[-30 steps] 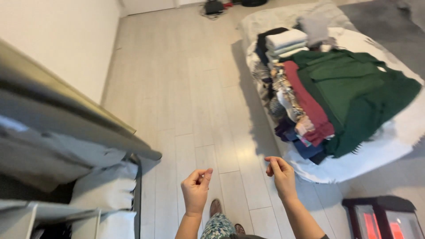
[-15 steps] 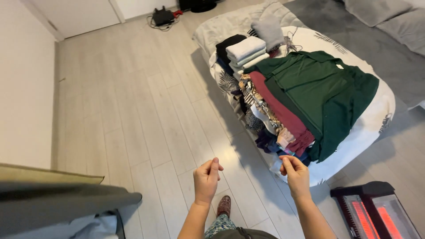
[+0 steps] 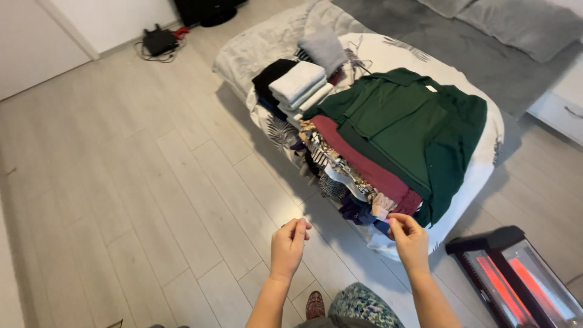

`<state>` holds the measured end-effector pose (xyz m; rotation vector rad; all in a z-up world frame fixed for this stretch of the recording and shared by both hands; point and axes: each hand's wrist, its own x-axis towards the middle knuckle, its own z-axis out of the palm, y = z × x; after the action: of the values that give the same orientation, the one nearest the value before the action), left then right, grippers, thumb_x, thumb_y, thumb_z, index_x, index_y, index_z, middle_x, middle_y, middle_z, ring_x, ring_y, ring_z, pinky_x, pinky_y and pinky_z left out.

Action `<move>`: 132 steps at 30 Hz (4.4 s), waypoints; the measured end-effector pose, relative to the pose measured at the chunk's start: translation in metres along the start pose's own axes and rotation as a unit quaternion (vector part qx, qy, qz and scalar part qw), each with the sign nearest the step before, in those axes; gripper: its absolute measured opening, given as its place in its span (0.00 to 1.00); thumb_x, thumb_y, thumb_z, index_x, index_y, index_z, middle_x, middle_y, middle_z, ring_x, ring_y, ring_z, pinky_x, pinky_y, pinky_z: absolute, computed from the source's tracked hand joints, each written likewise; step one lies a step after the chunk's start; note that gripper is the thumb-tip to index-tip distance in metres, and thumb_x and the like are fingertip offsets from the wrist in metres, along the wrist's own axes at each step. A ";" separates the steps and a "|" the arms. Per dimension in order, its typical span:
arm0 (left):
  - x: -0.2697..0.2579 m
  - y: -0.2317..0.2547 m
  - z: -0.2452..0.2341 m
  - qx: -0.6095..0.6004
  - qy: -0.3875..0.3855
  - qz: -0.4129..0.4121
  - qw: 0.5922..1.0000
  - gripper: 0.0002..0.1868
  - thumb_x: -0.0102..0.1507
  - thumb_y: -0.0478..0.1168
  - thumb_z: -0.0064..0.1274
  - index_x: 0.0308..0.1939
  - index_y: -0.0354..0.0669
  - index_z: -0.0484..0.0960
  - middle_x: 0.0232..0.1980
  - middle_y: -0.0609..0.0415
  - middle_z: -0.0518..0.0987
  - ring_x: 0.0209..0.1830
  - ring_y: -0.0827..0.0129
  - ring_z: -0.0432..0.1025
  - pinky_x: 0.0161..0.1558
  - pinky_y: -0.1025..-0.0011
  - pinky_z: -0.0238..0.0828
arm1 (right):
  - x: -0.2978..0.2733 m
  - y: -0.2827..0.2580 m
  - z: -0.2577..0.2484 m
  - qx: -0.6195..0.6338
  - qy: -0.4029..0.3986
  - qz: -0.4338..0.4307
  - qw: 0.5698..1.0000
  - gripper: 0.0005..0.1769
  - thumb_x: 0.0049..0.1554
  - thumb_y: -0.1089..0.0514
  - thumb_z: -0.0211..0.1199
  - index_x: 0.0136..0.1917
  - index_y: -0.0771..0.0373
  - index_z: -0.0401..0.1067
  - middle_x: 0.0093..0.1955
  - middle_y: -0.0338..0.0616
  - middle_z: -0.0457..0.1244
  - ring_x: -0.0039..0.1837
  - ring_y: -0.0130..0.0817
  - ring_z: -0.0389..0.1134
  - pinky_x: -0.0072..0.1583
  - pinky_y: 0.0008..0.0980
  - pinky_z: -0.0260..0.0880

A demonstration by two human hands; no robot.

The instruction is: The person picks up garments from a bed, places them on hangers, and hangs them in a closet. Multiple shirts and tops are handled one at a time, including a dark blue shirt, a green shirt, a maroon top, and a white shirt. The person walks between the bed and the closet repeatedly to hang each item.

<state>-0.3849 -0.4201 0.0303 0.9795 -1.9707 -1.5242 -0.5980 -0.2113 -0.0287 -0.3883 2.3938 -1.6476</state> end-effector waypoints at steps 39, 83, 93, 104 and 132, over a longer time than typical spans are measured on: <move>0.457 0.033 0.090 0.095 -0.088 -0.008 0.992 0.12 0.66 0.45 0.48 0.46 0.48 0.85 0.46 0.59 0.82 0.38 0.71 0.74 0.39 0.70 0.70 | 0.494 0.004 0.147 -0.163 0.035 0.036 0.985 0.16 0.57 0.44 0.65 0.39 0.58 0.80 0.34 0.33 0.69 0.40 0.28 0.68 0.48 0.32 0.64; 0.717 -0.008 0.119 0.073 -0.176 -0.066 0.980 0.11 0.64 0.43 0.51 0.45 0.50 0.88 0.35 0.65 0.85 0.34 0.79 0.75 0.40 0.77 0.71 | 0.715 0.028 0.251 0.078 0.041 0.251 0.964 0.15 0.64 0.55 0.50 0.45 0.65 0.74 0.25 0.39 0.54 0.30 0.34 0.60 0.41 0.33 0.69; 0.668 -0.023 0.214 -0.176 -0.231 -0.100 0.952 0.25 0.66 0.45 0.52 0.65 0.42 0.74 0.65 0.48 0.80 0.64 0.69 0.76 0.64 0.75 0.70 | 0.533 0.001 0.257 0.487 -0.048 0.207 0.847 0.11 0.69 0.51 0.50 0.50 0.59 0.65 0.30 0.33 0.47 0.34 0.28 0.53 0.53 0.43 0.72; 0.591 0.089 0.199 -0.069 -0.357 0.014 0.931 0.21 0.72 0.41 0.37 0.68 0.45 0.74 0.27 0.60 0.73 0.22 0.77 0.68 0.35 0.76 0.68 | 0.459 -0.064 0.168 -0.025 0.090 -0.050 0.994 0.24 0.58 0.56 0.64 0.67 0.61 0.69 0.63 0.46 0.62 0.62 0.37 0.64 0.61 0.32 0.68; 0.726 -0.038 0.502 0.604 -0.452 0.268 0.599 0.27 0.69 0.39 0.37 0.74 0.48 0.64 0.84 0.43 0.44 0.83 0.46 0.38 0.79 0.41 0.25 | 0.339 0.053 0.017 -0.248 0.296 0.432 0.815 0.21 0.68 0.46 0.60 0.42 0.64 0.77 0.31 0.48 0.63 0.38 0.41 0.65 0.44 0.34 0.65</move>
<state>-1.2034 -0.6644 -0.1936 -0.3411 -3.6367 0.0047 -0.9179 -0.3201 -0.0920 1.1649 2.6980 -0.7538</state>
